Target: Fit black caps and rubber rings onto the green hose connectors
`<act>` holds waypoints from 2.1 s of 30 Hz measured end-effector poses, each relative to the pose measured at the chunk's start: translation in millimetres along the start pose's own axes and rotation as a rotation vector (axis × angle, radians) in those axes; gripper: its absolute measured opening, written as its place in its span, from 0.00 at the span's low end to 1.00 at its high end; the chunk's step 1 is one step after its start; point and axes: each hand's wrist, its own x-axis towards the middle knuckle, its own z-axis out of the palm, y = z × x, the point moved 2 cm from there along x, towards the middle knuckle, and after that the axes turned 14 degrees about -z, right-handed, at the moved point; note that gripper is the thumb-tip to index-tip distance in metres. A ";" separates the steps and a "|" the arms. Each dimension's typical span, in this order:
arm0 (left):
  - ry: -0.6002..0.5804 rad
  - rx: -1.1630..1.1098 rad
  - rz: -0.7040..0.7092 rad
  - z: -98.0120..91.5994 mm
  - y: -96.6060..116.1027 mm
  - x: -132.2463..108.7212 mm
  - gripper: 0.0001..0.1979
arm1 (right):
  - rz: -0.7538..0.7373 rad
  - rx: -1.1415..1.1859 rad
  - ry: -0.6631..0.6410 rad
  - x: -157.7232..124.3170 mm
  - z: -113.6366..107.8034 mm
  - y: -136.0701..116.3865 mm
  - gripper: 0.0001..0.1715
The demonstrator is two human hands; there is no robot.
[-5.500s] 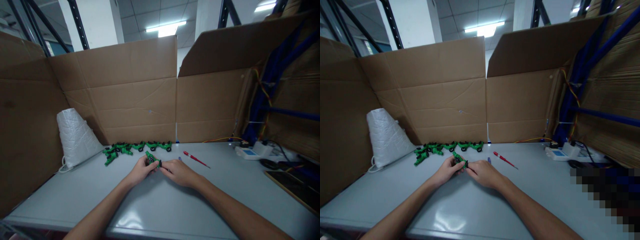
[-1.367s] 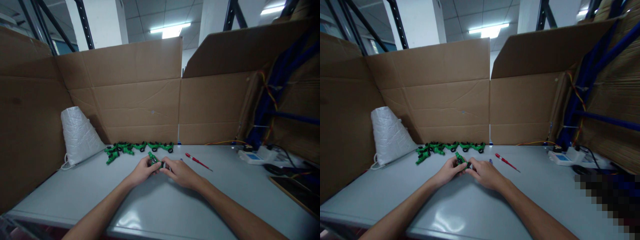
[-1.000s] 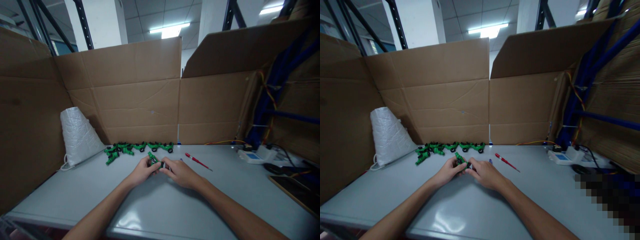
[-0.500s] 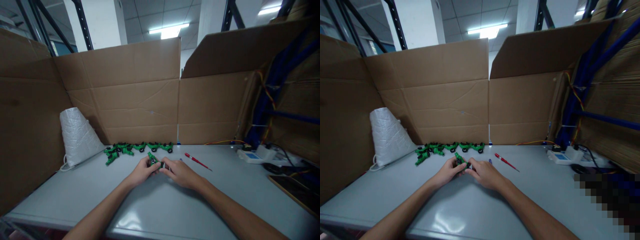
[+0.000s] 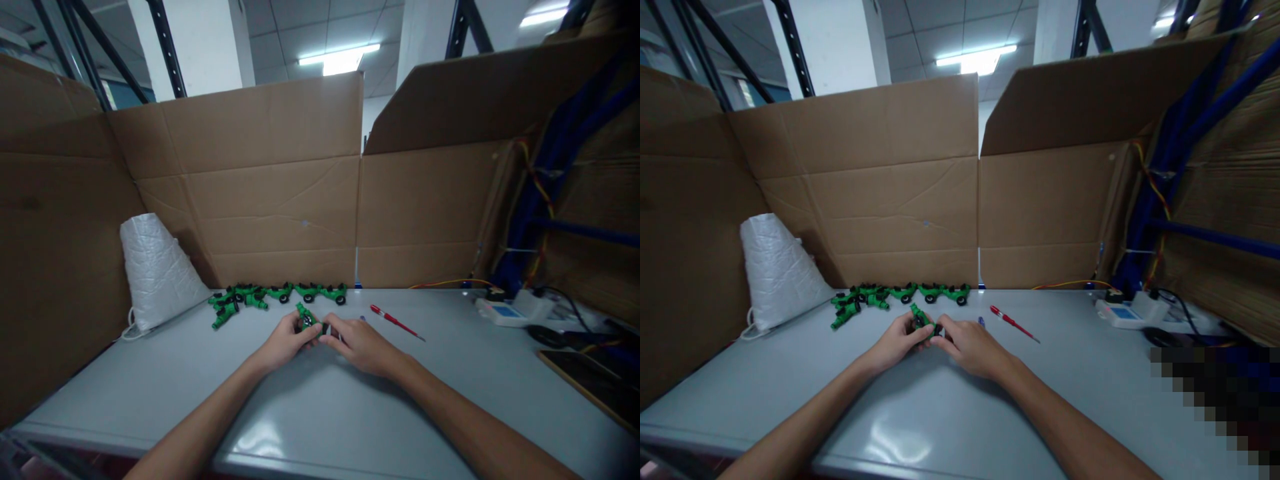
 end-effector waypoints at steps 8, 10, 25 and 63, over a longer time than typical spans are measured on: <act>-0.006 -0.012 -0.008 0.6 1.1 -0.8 0.27 | -0.011 0.000 0.002 -0.1 -2.5 -2.3 0.12; -0.005 -0.011 -0.008 0.4 0.6 -0.5 0.27 | -0.002 0.001 -0.002 0.2 -3.2 -3.5 0.11; -0.005 -0.002 0.010 -0.1 -1.4 0.6 0.25 | 0.001 0.003 -0.001 -1.0 1.6 1.9 0.12; -0.021 -0.034 0.023 0.7 2.5 -2.0 0.25 | -0.011 -0.007 0.004 -0.3 -1.2 -0.4 0.12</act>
